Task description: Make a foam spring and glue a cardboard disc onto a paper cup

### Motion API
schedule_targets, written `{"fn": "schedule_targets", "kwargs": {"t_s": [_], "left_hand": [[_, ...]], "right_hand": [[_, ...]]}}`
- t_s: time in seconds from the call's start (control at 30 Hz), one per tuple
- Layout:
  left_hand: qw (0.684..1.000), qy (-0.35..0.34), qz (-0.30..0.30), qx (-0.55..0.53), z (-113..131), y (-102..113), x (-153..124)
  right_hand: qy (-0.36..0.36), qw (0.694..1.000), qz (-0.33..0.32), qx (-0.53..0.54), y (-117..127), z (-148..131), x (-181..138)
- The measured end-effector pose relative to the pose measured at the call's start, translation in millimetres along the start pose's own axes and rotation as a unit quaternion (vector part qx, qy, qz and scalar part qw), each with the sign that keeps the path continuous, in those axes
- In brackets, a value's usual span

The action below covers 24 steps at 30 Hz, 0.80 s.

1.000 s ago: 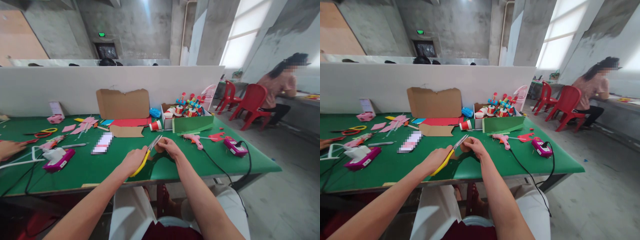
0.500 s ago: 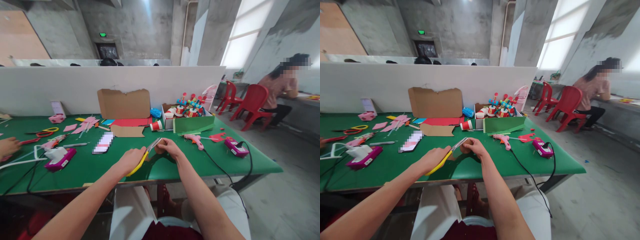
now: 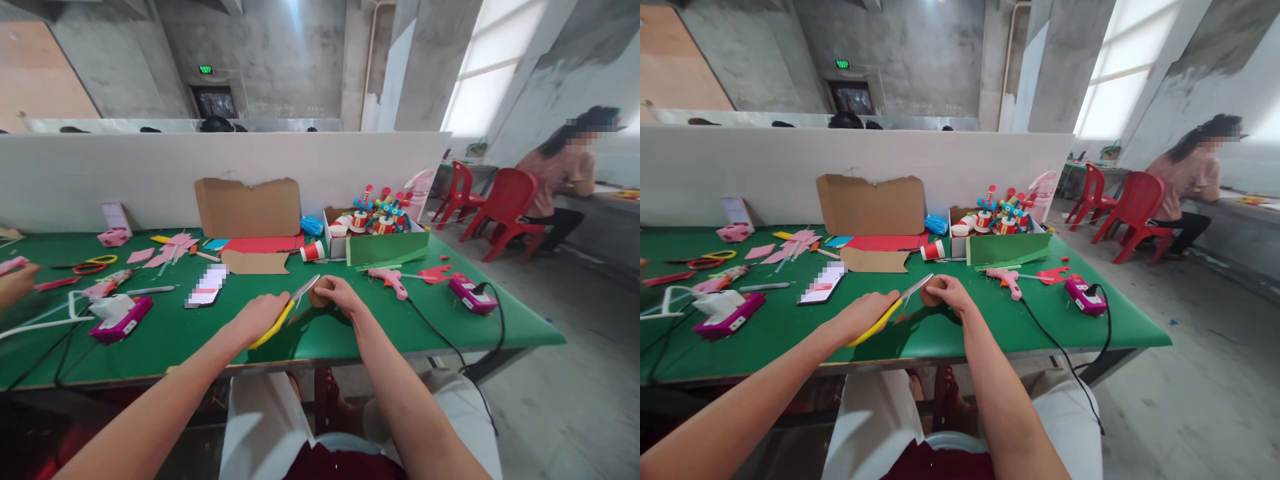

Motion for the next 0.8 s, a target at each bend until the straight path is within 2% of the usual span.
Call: {"fn": "schedule_targets", "kwargs": {"t_s": [0.1, 0.23, 0.33, 0.47, 0.63, 0.73, 0.8], "left_hand": [[0.999, 0.014, 0.022, -0.027, -13, 1, 8], [0.987, 0.146, 0.053, -0.025, -52, 0, 17], [0.983, 0.171, 0.053, -0.032, -65, -10, 18], [0.991, 0.116, 0.042, -0.046, -54, -27, 7], [0.998, 0.056, 0.0, -0.025, -11, -47, -12], [0.999, 0.049, -0.01, 0.002, 4, -52, -11], [0.998, 0.056, -0.008, 0.02, 1, -49, -3]], "right_hand": [[0.007, 0.996, 0.063, 0.069, 17, 9, 5], [0.018, 0.965, 0.164, 0.203, 45, 29, 12], [0.033, 0.95, 0.2, 0.239, 57, 37, 14], [0.055, 0.951, 0.217, 0.215, 62, 35, 12], [0.108, 0.942, 0.244, 0.205, 66, 23, 4], [0.118, 0.928, 0.262, 0.235, 67, 21, 0], [0.12, 0.929, 0.254, 0.241, 65, 19, -1]]}}
Point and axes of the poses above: each hand's wrist, its own x-axis towards the middle knuckle, its own y-axis out of the back of the hand, z = x × y, the point moved 8 cm from there along x, towards the middle knuckle, and after that the axes turned 11 degrees about -z, right-handed, at the moved point
